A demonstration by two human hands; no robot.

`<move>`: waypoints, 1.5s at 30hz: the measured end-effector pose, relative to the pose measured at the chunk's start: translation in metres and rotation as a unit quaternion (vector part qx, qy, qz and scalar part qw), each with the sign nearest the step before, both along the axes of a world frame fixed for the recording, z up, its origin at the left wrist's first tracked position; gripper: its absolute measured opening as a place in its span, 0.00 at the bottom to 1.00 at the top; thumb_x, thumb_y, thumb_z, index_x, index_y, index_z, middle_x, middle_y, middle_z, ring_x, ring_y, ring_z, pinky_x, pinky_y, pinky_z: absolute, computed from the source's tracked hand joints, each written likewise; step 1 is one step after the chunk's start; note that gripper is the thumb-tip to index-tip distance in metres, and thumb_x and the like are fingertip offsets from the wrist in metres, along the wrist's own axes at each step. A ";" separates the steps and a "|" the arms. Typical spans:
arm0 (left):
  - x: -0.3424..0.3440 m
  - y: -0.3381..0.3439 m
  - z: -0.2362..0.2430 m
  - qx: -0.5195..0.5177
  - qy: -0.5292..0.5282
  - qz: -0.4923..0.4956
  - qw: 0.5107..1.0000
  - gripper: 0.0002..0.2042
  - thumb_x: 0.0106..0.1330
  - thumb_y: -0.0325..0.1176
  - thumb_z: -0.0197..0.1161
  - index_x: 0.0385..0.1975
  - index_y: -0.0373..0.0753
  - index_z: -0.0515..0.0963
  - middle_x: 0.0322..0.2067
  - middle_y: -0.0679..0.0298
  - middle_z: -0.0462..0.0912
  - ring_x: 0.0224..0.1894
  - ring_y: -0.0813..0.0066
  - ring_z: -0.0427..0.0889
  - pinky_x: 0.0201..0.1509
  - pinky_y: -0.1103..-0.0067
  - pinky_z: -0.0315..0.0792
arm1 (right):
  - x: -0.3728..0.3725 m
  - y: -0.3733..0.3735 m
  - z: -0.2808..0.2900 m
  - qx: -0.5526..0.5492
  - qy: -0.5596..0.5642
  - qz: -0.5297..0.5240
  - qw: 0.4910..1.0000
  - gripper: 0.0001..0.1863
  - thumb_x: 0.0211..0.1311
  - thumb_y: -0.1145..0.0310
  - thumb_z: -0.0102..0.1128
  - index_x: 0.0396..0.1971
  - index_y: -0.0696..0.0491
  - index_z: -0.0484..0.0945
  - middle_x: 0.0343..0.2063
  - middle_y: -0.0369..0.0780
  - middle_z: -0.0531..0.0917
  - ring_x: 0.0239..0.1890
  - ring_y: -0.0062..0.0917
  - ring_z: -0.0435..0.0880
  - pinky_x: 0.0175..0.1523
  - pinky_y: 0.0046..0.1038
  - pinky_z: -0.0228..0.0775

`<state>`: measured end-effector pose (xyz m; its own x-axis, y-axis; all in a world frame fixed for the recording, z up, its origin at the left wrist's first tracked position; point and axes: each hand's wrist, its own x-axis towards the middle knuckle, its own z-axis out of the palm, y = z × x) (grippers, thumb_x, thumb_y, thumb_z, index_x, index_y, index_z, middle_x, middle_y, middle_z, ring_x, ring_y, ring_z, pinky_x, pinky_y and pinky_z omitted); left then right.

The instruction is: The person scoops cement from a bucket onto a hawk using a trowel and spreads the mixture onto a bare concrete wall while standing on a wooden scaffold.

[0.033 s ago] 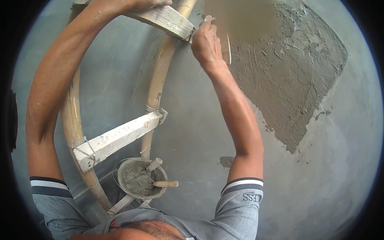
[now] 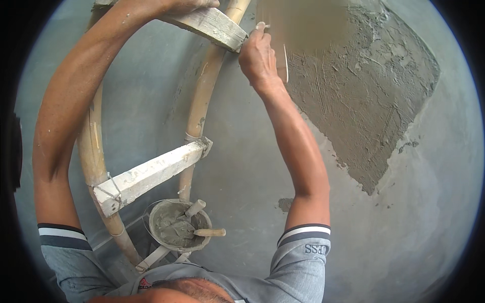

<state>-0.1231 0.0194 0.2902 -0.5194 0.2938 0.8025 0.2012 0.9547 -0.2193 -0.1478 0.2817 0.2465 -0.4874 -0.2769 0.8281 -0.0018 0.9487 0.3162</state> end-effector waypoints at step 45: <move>0.012 -0.007 0.001 -0.019 -0.006 0.025 0.999 0.31 0.68 0.63 0.51 0.36 0.38 0.87 0.35 0.58 0.88 0.42 0.62 0.87 0.46 0.68 0.77 | 0.126 0.047 0.109 0.228 -0.190 0.015 0.955 0.12 0.64 0.63 0.60 0.42 0.55 0.79 0.37 0.47 0.84 0.41 0.46 0.83 0.46 0.40 0.74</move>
<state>-0.1112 0.0127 0.2915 -0.5436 0.2966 0.7852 0.1556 0.9549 -0.2530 -0.0222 0.3283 0.3551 -0.7144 -0.5855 0.3831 -0.2241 0.7102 0.6674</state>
